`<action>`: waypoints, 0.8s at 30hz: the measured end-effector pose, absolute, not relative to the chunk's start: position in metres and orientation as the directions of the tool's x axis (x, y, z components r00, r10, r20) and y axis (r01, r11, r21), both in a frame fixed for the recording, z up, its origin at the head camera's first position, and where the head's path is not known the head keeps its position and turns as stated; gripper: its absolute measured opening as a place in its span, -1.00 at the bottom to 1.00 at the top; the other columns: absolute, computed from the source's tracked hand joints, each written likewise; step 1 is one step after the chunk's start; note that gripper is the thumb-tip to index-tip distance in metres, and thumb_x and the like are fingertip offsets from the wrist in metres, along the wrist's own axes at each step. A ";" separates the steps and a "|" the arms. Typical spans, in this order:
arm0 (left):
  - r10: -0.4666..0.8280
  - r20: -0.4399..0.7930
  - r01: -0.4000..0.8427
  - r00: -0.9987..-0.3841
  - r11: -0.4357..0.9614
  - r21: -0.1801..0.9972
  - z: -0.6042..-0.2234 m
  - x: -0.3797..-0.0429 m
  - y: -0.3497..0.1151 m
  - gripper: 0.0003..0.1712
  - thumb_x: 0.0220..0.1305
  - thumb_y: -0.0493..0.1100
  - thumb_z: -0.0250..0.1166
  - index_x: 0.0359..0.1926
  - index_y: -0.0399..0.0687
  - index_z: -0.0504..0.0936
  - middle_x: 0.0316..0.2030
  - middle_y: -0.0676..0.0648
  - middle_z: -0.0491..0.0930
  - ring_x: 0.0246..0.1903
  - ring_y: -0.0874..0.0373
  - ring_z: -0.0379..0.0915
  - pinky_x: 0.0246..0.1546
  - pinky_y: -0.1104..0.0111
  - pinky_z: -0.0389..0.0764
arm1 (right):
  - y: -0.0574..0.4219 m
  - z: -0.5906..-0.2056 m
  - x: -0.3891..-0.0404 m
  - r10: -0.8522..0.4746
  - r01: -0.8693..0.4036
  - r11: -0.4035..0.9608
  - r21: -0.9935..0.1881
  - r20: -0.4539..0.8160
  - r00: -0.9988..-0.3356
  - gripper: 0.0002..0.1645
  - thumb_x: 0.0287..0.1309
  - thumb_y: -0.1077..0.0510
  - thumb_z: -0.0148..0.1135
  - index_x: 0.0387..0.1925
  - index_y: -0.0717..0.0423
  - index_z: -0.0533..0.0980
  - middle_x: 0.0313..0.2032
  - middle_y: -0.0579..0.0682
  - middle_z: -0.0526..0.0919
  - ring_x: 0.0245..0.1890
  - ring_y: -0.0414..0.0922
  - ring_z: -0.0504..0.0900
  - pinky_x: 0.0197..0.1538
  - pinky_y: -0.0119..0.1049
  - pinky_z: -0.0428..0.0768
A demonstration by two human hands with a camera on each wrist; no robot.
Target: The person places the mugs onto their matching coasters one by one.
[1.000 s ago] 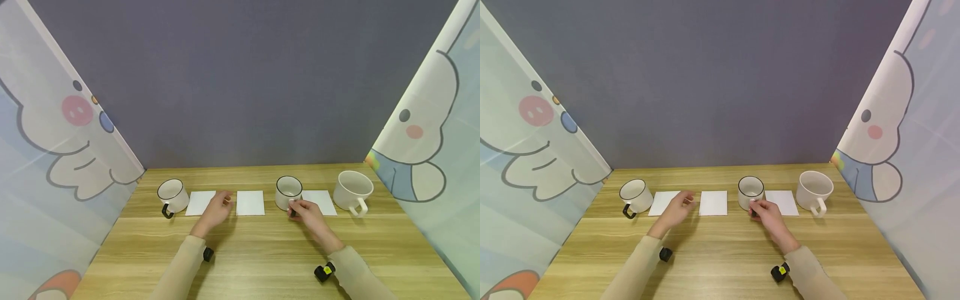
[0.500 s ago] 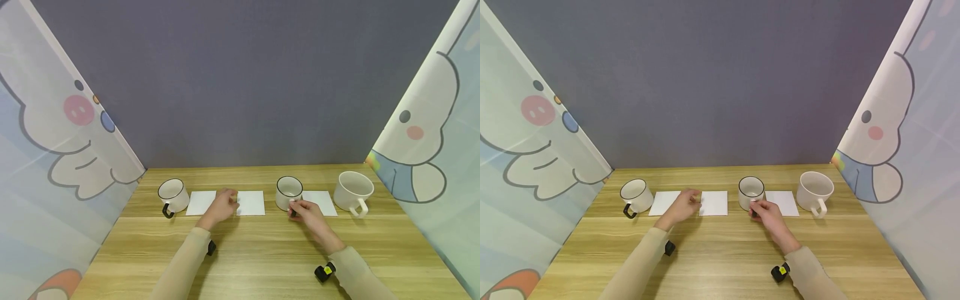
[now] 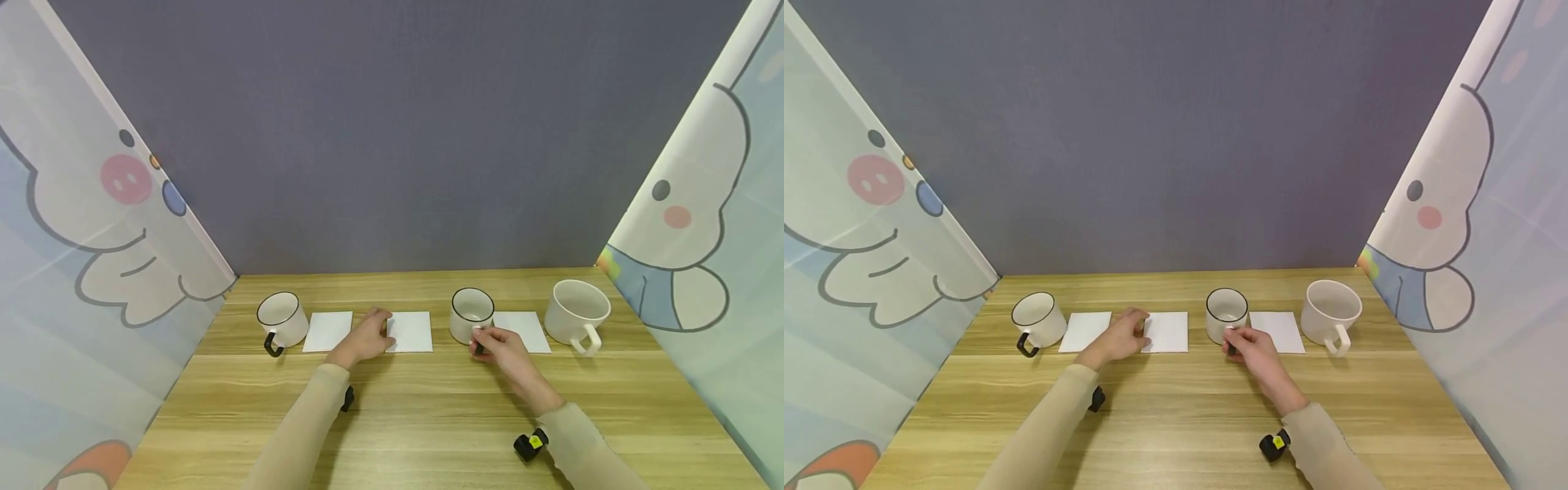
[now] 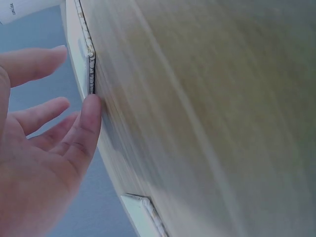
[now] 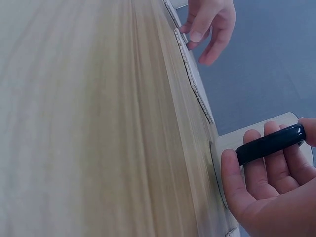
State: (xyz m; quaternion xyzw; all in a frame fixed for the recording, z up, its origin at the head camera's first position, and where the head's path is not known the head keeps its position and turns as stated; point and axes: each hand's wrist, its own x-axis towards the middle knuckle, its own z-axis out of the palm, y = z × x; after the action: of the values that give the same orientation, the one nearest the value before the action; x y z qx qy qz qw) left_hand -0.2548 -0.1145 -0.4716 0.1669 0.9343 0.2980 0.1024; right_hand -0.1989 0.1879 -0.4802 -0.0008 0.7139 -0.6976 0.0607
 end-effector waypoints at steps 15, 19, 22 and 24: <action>0.381 -0.130 0.261 -0.916 0.808 0.528 -0.471 -0.256 -0.111 -0.30 0.17 -0.10 0.34 0.30 -0.19 0.35 0.33 -0.11 0.20 0.26 -0.09 0.23 0.20 0.09 0.37 | 0.188 -0.480 -0.198 -0.077 0.081 0.015 -0.997 -0.082 -0.994 -0.49 0.28 0.00 0.17 -0.22 0.49 0.48 -0.28 0.22 0.60 -0.22 0.06 0.62 -0.07 -0.06 0.62; 0.387 -0.130 0.273 -0.913 0.817 0.508 -0.472 -0.256 -0.110 -0.30 0.17 -0.11 0.34 0.29 -0.25 0.36 0.34 -0.14 0.19 0.29 -0.11 0.18 0.23 0.09 0.33 | 0.186 -0.478 -0.197 -0.065 0.099 0.000 -0.995 -0.098 -0.993 -0.51 0.29 0.01 0.17 -0.23 0.48 0.49 -0.28 0.20 0.59 -0.23 0.04 0.62 -0.06 -0.05 0.61; 0.394 -0.130 0.286 -0.910 0.822 0.492 -0.472 -0.257 -0.110 -0.31 0.17 -0.12 0.33 0.28 -0.29 0.36 0.36 -0.16 0.18 0.32 -0.12 0.13 0.26 0.09 0.29 | 0.185 -0.477 -0.197 -0.056 0.108 -0.009 -0.994 -0.107 -0.993 -0.53 0.29 0.02 0.16 -0.23 0.47 0.49 -0.28 0.19 0.59 -0.22 0.03 0.61 -0.06 -0.04 0.62; 0.397 -0.130 0.291 -0.908 0.825 0.484 -0.472 -0.257 -0.109 -0.31 0.17 -0.13 0.33 0.28 -0.31 0.36 0.36 -0.15 0.17 0.33 -0.11 0.11 0.27 0.10 0.27 | 0.185 -0.477 -0.196 -0.054 0.111 -0.012 -0.994 -0.111 -0.992 -0.53 0.29 0.03 0.16 -0.23 0.47 0.49 -0.28 0.19 0.60 -0.22 0.05 0.61 -0.06 -0.05 0.62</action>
State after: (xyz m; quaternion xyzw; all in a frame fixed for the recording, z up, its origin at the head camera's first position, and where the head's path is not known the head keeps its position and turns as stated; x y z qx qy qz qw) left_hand -0.2571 -0.1092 -0.4717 0.1814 0.9486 0.2333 0.1134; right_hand -0.1964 0.1849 -0.4768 0.0205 0.7006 -0.7109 0.0582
